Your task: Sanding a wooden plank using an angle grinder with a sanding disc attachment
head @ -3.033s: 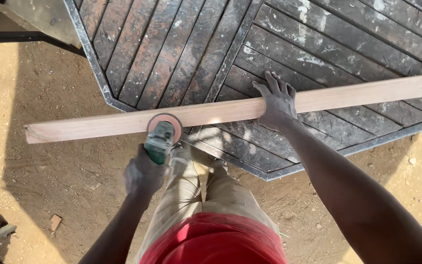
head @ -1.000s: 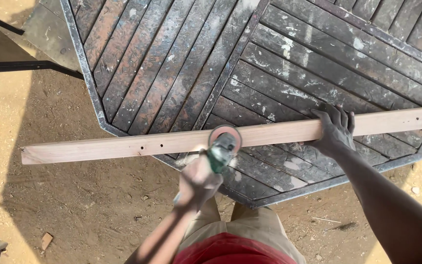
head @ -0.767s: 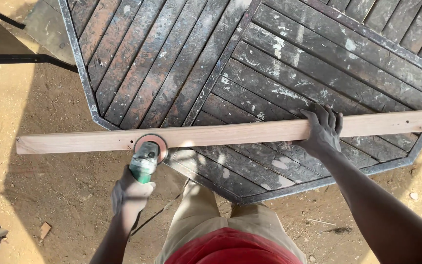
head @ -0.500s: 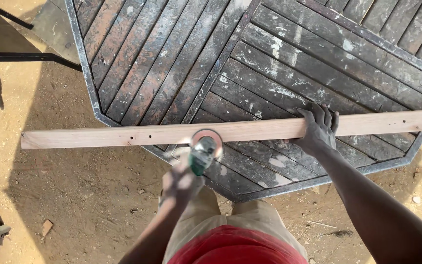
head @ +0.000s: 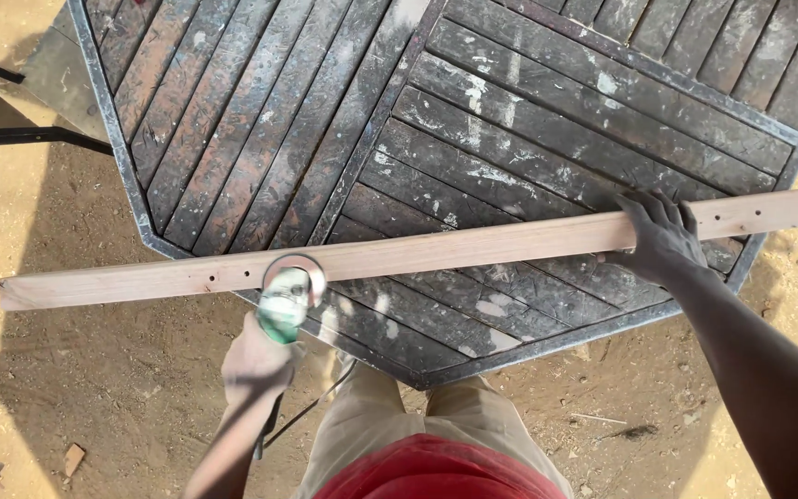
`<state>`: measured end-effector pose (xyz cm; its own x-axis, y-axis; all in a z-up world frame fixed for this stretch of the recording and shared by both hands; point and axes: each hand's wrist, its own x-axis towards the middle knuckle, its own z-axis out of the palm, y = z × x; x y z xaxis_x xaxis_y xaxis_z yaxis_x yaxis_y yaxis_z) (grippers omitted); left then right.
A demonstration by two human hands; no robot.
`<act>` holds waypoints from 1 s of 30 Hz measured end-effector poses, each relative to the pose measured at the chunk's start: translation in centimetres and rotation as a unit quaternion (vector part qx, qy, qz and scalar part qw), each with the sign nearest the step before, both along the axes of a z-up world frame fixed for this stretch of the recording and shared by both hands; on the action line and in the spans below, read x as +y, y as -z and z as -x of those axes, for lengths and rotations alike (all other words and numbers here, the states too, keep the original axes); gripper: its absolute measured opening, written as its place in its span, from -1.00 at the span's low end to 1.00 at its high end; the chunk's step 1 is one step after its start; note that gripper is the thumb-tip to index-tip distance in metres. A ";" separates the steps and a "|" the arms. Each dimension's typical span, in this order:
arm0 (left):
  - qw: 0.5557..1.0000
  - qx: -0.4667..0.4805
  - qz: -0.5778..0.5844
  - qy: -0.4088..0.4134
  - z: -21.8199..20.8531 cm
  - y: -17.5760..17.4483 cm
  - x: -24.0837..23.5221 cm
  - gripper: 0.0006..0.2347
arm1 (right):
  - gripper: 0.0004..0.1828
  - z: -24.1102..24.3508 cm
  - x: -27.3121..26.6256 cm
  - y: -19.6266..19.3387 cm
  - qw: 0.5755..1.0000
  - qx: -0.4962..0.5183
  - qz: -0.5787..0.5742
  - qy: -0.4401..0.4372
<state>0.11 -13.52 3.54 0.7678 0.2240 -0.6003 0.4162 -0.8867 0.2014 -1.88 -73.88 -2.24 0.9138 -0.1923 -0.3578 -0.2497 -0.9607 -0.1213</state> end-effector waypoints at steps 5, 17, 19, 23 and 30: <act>0.996 -0.085 0.018 -0.025 -0.9 0.4 -2.3 -0.31 | 0.49 -0.1 -0.5 4.0 0.997 -0.040 -0.014 0.058; 0.956 -0.142 0.084 0.242 1.9 -0.3 -21.5 -0.31 | 0.28 -0.2 1.6 -1.2 0.996 -0.001 -0.042 0.076; 0.987 -0.048 0.062 0.142 1.1 -2.5 -18.8 -0.42 | 0.29 -0.1 1.2 -0.3 0.996 -0.001 -0.045 0.078; 0.998 0.044 -0.007 -0.040 1.3 0.1 -9.5 -0.50 | 0.31 -0.1 1.7 -0.7 0.996 -0.010 -0.039 0.081; 0.997 0.011 -0.028 -0.070 -0.8 -5.4 -12.3 -0.55 | 0.28 0.1 1.8 -0.5 0.996 -0.027 -0.042 0.071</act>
<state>0.94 -25.83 8.90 0.7128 0.3623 -0.6006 0.5406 -0.8293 0.1414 -1.94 -72.05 -1.71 0.8976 -0.2930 -0.3295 -0.3741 -0.9016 -0.2174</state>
